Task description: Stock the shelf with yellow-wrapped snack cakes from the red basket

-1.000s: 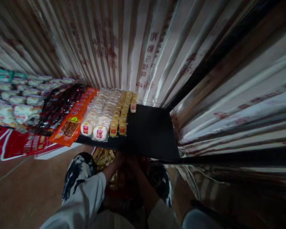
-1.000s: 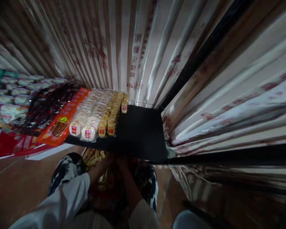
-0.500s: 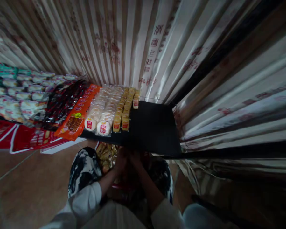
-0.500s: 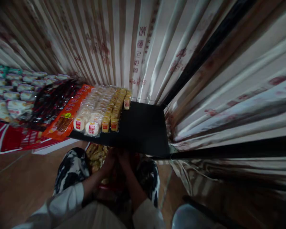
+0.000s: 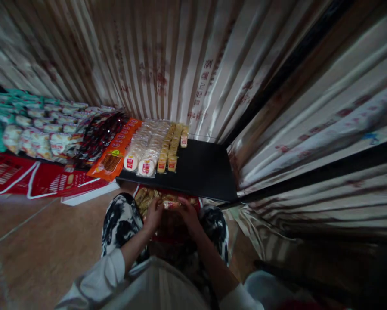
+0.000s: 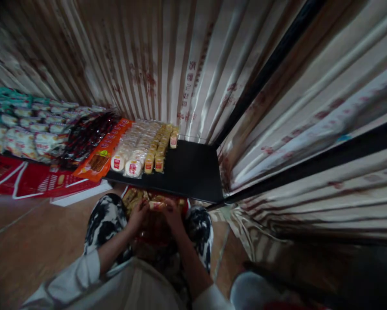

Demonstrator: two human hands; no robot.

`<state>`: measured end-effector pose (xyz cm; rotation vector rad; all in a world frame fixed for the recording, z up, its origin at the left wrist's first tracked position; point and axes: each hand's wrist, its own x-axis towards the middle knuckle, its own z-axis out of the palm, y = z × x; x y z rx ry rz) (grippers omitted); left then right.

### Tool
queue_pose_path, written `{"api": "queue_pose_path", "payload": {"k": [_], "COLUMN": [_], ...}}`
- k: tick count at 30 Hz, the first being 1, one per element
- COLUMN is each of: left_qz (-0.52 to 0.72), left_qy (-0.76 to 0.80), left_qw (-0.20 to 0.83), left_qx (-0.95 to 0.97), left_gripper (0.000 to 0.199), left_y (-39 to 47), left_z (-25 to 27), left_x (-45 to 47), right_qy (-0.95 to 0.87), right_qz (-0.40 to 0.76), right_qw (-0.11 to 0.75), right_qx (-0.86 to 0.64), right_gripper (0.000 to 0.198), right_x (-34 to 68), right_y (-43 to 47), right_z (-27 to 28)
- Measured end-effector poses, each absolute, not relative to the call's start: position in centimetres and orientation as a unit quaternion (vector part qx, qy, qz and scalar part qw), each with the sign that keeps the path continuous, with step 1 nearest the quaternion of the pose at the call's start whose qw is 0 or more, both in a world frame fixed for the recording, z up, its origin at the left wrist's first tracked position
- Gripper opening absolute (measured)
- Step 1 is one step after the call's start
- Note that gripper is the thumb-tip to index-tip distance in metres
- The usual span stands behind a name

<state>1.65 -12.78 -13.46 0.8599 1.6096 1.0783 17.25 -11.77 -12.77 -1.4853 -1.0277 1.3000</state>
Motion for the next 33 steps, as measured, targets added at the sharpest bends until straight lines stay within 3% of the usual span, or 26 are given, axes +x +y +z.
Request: {"api": "queue_pose_path", "payload": {"k": [5, 8, 11, 18, 26, 30, 33], "left_qz": [0.453, 0.494, 0.517, 0.541, 0.450, 0.476, 0.490], "left_qy": [0.593, 0.531, 0.497, 0.467, 0.574, 0.603, 0.567], "left_qw": [0.582, 0.644, 0.669, 0.668, 0.608, 0.535, 0.555], "left_qx": [0.321, 0.243, 0.196, 0.209, 0.313, 0.352, 0.360], "left_gripper": [0.032, 0.040, 0.048, 0.044, 0.044, 0.044, 0.043], "left_y": [-12.8, -12.9, -12.9, -12.2, -8.2, -6.5, -5.0], "left_z": [-10.8, -9.2, -7.7, -5.5, -6.8, -7.4, -7.1], "left_x": [2.4, 3.2, 4.1, 7.0, 9.7, 10.4, 11.0], "right_qy": [-0.401, -0.341, -0.296, -0.327, -0.418, -0.454, -0.474], "right_qz": [0.561, 0.575, 0.579, 0.550, 0.460, 0.390, 0.344], "right_qw": [0.454, 0.501, 0.544, 0.556, 0.535, 0.529, 0.525], "right_qx": [-0.564, -0.550, -0.530, -0.532, -0.572, -0.602, -0.617], "right_gripper": [0.048, 0.059, 0.058, 0.037, 0.060, 0.058, 0.055], "right_x": [17.4, 17.3, 17.0, 16.6, 19.6, 20.9, 21.0], "right_y": [-11.7, -11.5, -11.6, -11.3, -6.5, -2.1, 1.2], "right_z": [-10.6, -9.1, -7.7, -6.6, -7.4, -7.5, -7.6]}}
